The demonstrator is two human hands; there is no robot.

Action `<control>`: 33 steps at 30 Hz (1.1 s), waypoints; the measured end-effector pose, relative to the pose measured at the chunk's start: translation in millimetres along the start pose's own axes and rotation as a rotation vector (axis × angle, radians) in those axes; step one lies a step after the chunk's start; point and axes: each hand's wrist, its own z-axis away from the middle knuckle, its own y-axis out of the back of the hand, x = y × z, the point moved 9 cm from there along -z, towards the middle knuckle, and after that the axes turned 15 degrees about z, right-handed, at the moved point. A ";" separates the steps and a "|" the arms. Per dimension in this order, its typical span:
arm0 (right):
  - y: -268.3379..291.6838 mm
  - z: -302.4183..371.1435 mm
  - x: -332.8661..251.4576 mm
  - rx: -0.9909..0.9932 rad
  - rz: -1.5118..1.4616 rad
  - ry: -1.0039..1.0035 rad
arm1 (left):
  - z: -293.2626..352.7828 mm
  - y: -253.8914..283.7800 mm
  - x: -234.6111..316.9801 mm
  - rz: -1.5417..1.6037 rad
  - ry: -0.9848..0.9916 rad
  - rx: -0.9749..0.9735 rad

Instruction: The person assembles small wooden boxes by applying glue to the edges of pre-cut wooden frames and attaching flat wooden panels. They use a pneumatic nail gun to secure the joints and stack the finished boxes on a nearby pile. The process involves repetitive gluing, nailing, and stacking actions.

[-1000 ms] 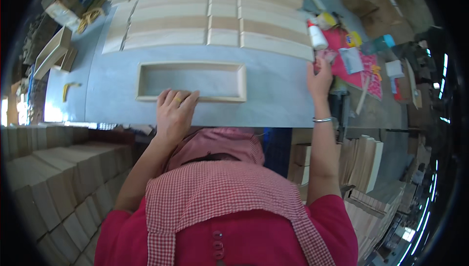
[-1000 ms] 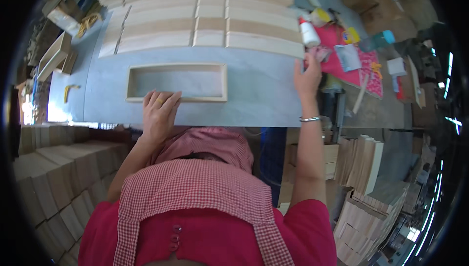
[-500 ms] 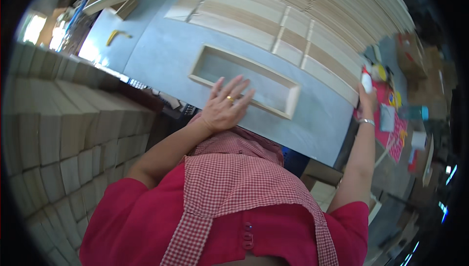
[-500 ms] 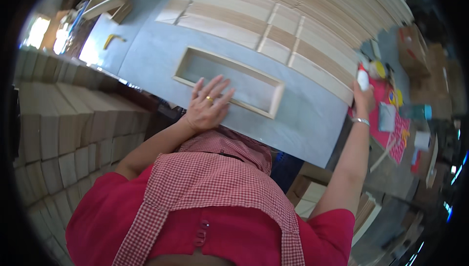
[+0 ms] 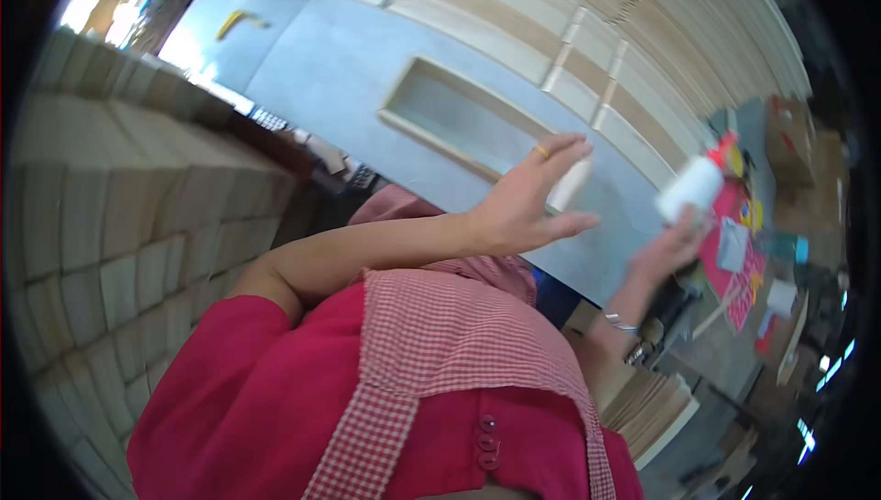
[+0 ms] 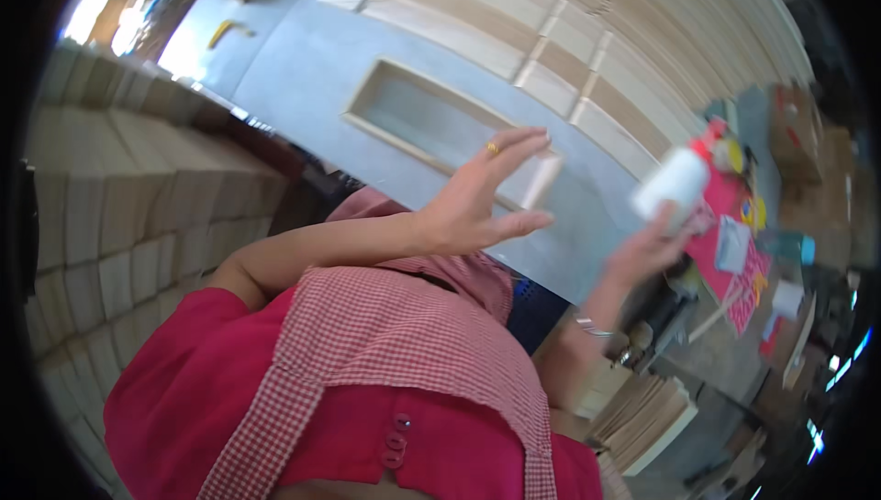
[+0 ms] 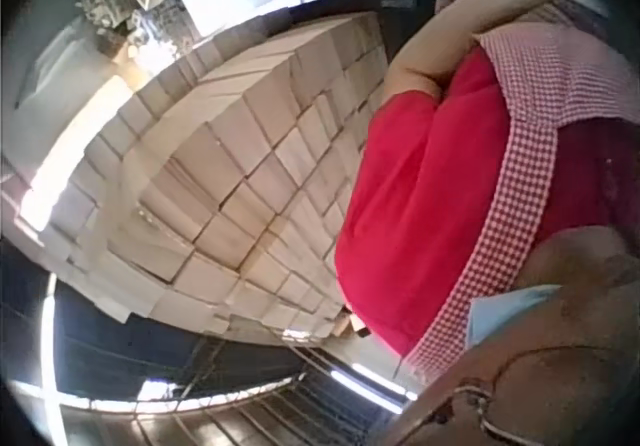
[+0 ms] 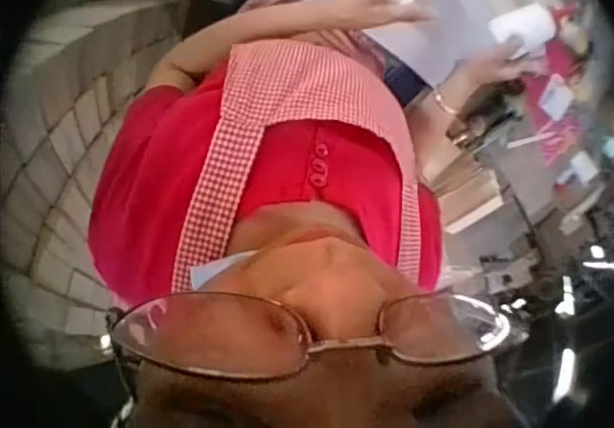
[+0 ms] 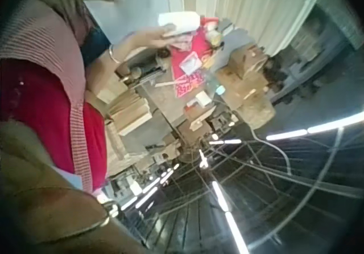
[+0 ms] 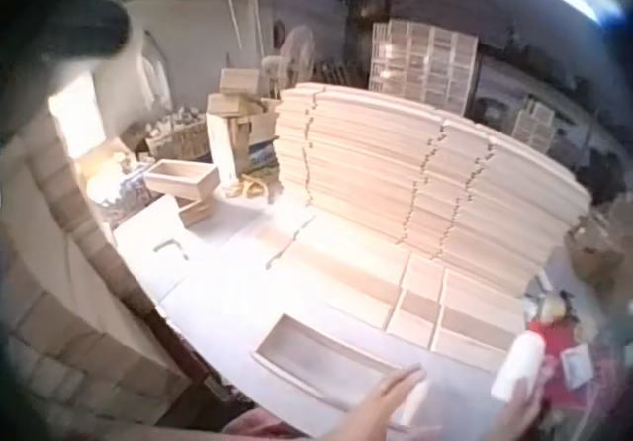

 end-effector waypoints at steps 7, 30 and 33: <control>-45.6 48.8 -55.0 -0.513 0.036 0.244 | -36.0 -47.2 -36.5 0.594 0.534 0.020; -27.7 -8.2 -79.3 -0.471 0.123 0.254 | -27.7 -66.9 -12.7 -0.154 0.433 -0.319; -0.5 -65.8 -17.7 -0.205 0.090 0.134 | -22.8 -62.0 -9.8 -0.141 0.379 -0.309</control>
